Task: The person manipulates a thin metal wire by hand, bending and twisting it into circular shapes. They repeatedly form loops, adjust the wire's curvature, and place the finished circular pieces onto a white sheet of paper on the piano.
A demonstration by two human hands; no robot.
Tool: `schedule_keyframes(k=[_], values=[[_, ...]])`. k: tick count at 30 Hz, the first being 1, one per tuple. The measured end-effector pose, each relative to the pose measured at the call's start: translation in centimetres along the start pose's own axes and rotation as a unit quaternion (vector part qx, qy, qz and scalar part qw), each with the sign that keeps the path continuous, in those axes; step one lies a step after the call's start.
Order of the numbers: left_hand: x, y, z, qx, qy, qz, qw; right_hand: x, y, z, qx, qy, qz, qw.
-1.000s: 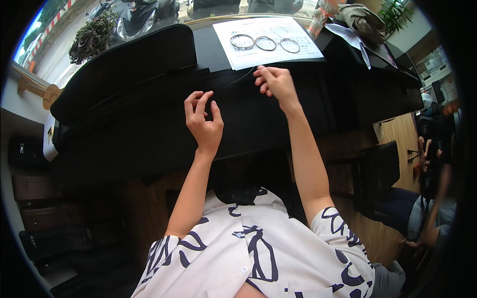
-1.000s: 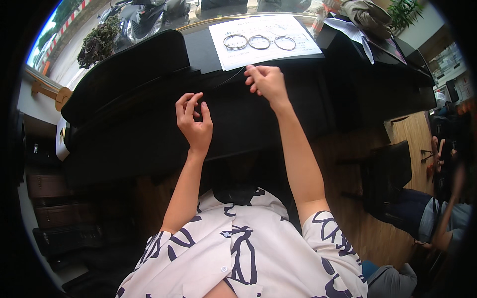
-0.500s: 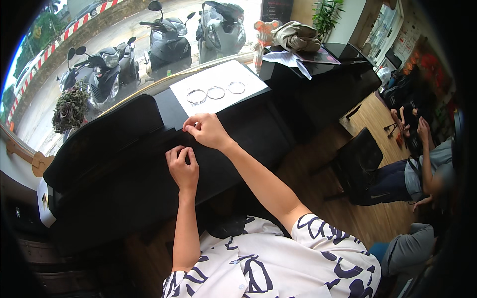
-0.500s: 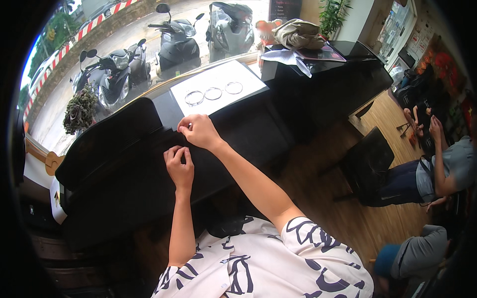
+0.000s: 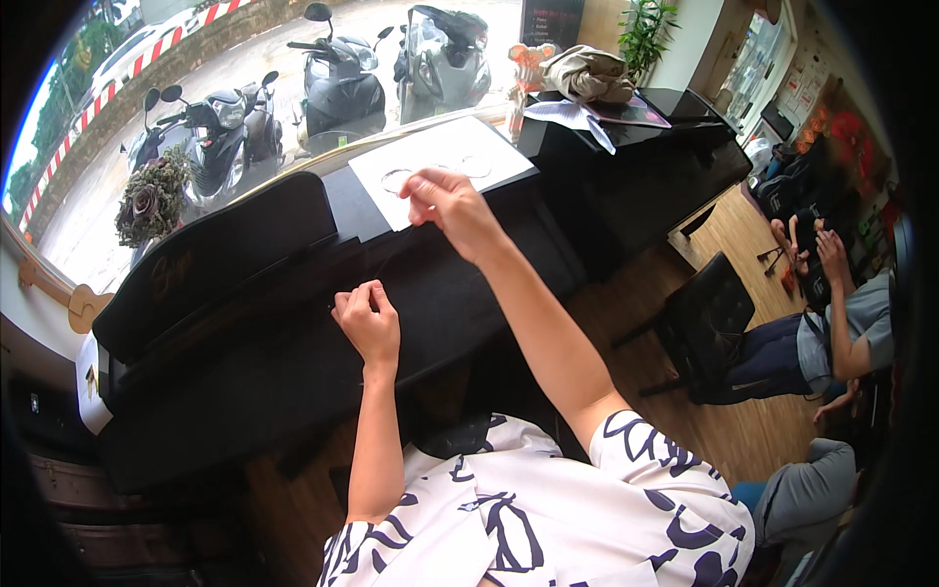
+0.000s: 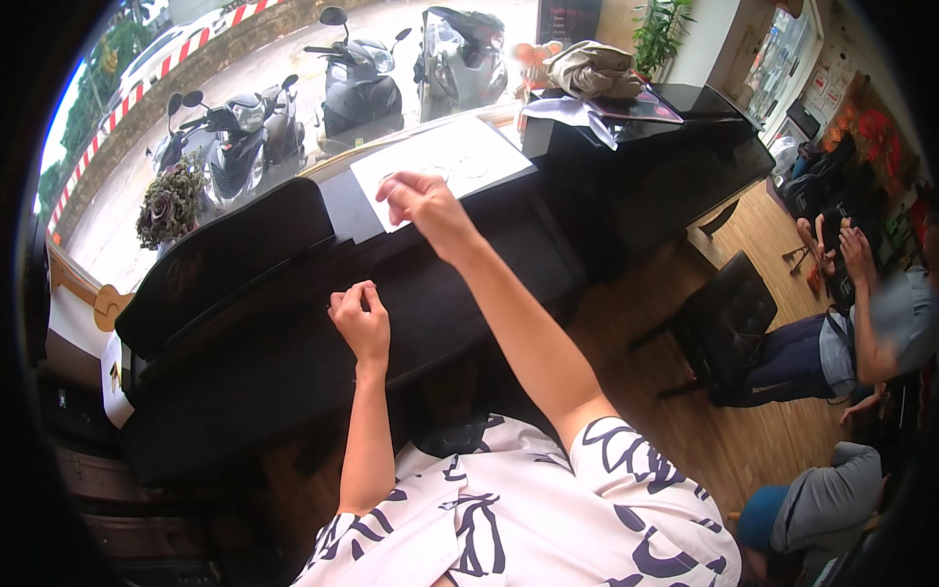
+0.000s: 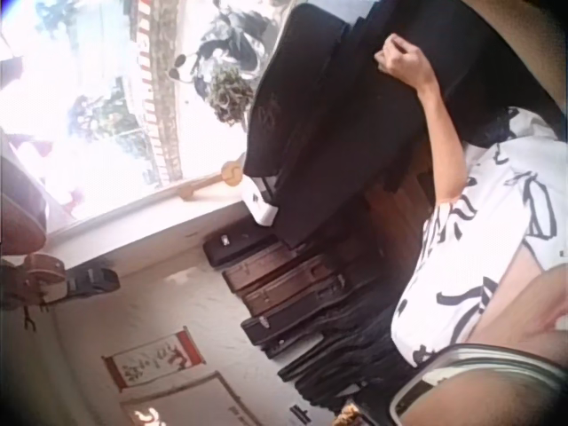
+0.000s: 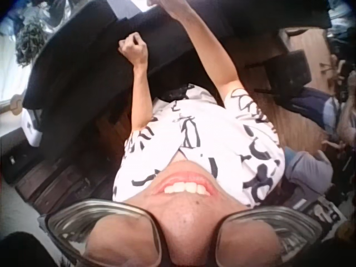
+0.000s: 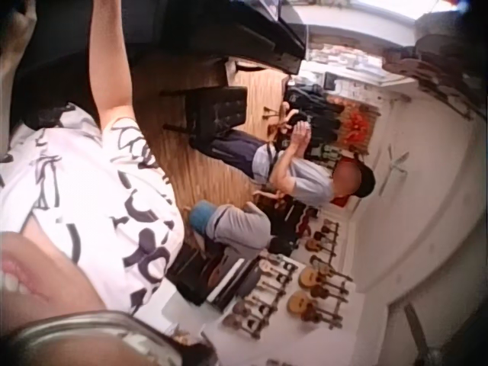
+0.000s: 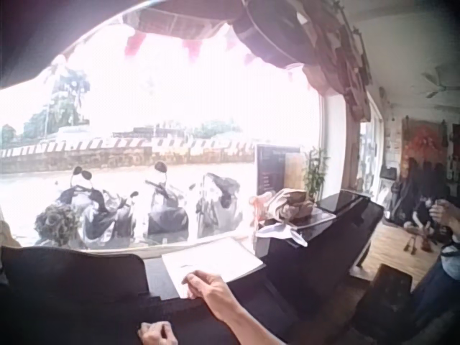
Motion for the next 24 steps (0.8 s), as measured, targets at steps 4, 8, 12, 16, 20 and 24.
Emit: schedule_keyframes(k=[4,8,12,16,20,24], values=[[-0.3,-1.8,0.2,-0.026,0.009,0.056,0.998,0.8,-2.5,0.2,-0.014,-0.062,-0.053,0.997],[-0.1,-3.5,0.1,0.025,-0.073,0.201,0.976,0.3,-6.1,0.3,-0.031,-0.103,-0.072,0.992],[4.3,-4.5,0.0,0.104,-0.285,0.36,0.882,1.3,-7.5,0.1,-0.083,-0.099,-0.109,0.986],[5.0,-7.2,-0.1,0.082,-0.362,0.481,0.794,2.3,-8.2,1.0,-0.023,-0.128,-0.111,0.985],[7.9,-10.8,-0.4,0.006,-0.383,0.582,0.718,3.6,-9.7,3.1,-0.053,-0.139,-0.119,0.982],[9.0,-13.6,-1.4,-0.038,-0.41,0.658,0.631,3.7,-11.6,5.7,-0.047,-0.113,-0.134,0.983]])
Point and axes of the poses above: each hand's wrist, its own z-axis away from the middle knuckle, its own y-axis out of the palm, x = y × z, the point moved 4 cm from there along -z, towards the middle knuckle, and after that the axes turned 5 degrees about z, right-handed, at the moved point
